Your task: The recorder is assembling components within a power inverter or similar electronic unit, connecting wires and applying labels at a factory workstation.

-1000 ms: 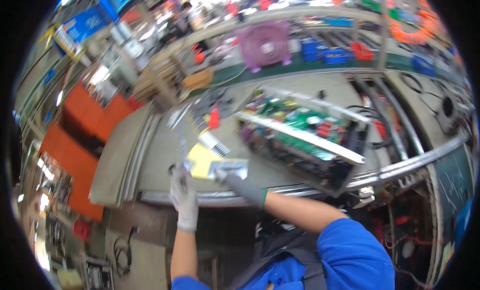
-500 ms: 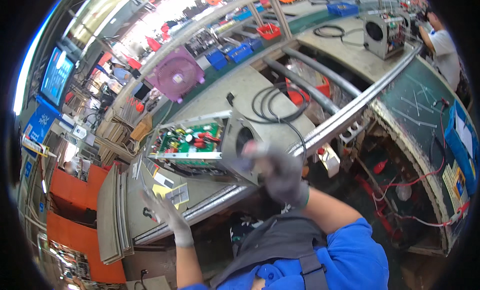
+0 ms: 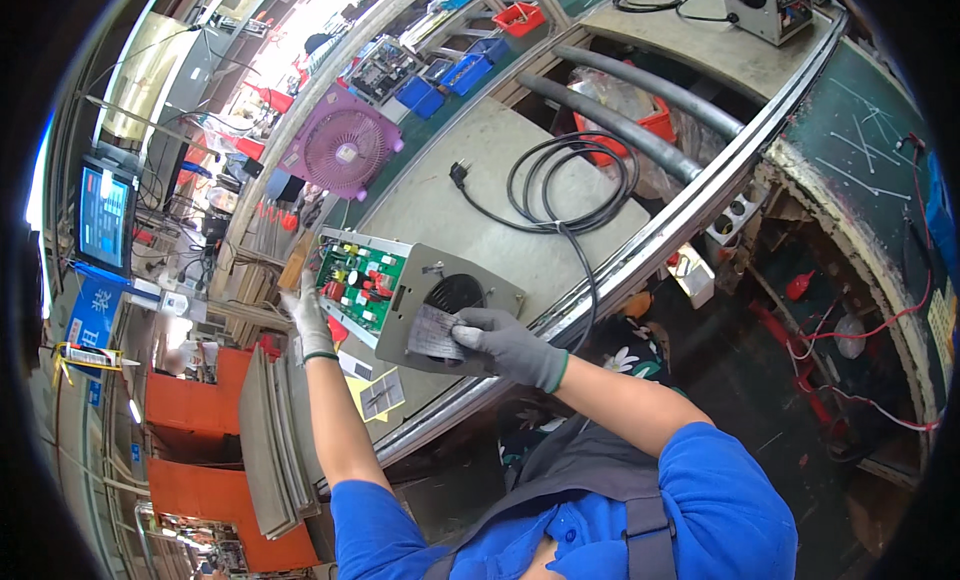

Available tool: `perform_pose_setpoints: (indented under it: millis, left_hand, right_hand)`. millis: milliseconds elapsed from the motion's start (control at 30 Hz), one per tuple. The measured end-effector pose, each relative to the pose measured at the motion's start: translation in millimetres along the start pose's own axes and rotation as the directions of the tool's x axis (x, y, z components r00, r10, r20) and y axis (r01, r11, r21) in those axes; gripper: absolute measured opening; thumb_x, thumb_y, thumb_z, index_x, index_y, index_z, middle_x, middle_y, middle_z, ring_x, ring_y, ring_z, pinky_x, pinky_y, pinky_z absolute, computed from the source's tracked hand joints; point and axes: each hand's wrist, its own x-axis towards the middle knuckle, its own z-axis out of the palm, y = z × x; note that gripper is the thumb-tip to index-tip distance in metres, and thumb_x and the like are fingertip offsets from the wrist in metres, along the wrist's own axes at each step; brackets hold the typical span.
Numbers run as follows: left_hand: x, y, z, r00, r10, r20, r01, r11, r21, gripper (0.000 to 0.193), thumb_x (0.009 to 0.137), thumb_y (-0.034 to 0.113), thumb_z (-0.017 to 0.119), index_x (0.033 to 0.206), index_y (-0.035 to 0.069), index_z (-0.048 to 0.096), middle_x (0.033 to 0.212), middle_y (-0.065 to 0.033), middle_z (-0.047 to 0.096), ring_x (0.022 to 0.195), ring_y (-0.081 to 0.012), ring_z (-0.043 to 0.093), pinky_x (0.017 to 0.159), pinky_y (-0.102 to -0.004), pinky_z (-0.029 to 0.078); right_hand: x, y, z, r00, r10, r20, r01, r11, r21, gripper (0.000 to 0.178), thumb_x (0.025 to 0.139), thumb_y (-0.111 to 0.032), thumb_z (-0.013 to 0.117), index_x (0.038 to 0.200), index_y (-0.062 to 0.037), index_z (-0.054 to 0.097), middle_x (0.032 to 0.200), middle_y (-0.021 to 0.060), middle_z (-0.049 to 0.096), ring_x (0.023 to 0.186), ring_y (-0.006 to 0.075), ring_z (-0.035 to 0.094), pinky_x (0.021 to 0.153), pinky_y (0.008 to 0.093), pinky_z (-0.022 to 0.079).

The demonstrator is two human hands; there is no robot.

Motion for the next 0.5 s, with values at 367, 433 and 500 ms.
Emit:
perform_pose_setpoints:
  millis: [367, 433, 500]
  left_hand:
    - [-246, 175, 34, 0.701, 0.370, 0.610, -0.682, 0.598, 0.421, 0.017, 0.078, 0.020, 0.080, 0.095, 0.018, 0.077, 0.150, -0.0145, 0.050, 0.148, -0.0389, 0.030, 0.120, -0.0567, 0.012]
    - [-246, 160, 26, 0.706, 0.440, 0.555, -0.627, 0.752, 0.202, 0.017, 0.072, 0.017, 0.084, 0.088, 0.017, 0.078, 0.147, -0.0152, 0.053, 0.148, -0.0384, 0.030, 0.120, -0.0550, 0.012]
    - [-252, 162, 18, 0.756, 0.453, 0.473, -0.584, 0.793, 0.174, 0.011, 0.073, 0.013, 0.083, 0.084, 0.015, 0.078, 0.145, -0.0152, 0.055, 0.149, -0.0374, 0.028, 0.121, -0.0531, 0.013]
  right_hand:
    - [-36, -49, 23, 0.898, -0.271, 0.346, 0.393, 0.143, -0.908, 0.030, 0.099, -0.018, 0.056, 0.123, -0.0008, 0.060, 0.101, 0.0147, 0.070, 0.096, 0.0256, 0.070, 0.082, 0.0356, 0.055]
    - [-39, -48, 25, 0.889, -0.290, 0.355, 0.399, 0.105, -0.911, 0.040, 0.099, -0.025, 0.058, 0.130, -0.0004, 0.056, 0.106, 0.0169, 0.071, 0.103, 0.0287, 0.070, 0.087, 0.0368, 0.055]
    - [-44, -58, 18, 0.917, -0.397, -0.019, 0.091, 0.255, -0.963, 0.060, 0.096, -0.022, 0.058, 0.150, -0.0026, 0.038, 0.113, 0.0175, 0.069, 0.102, 0.0221, 0.068, 0.091, 0.0343, 0.052]
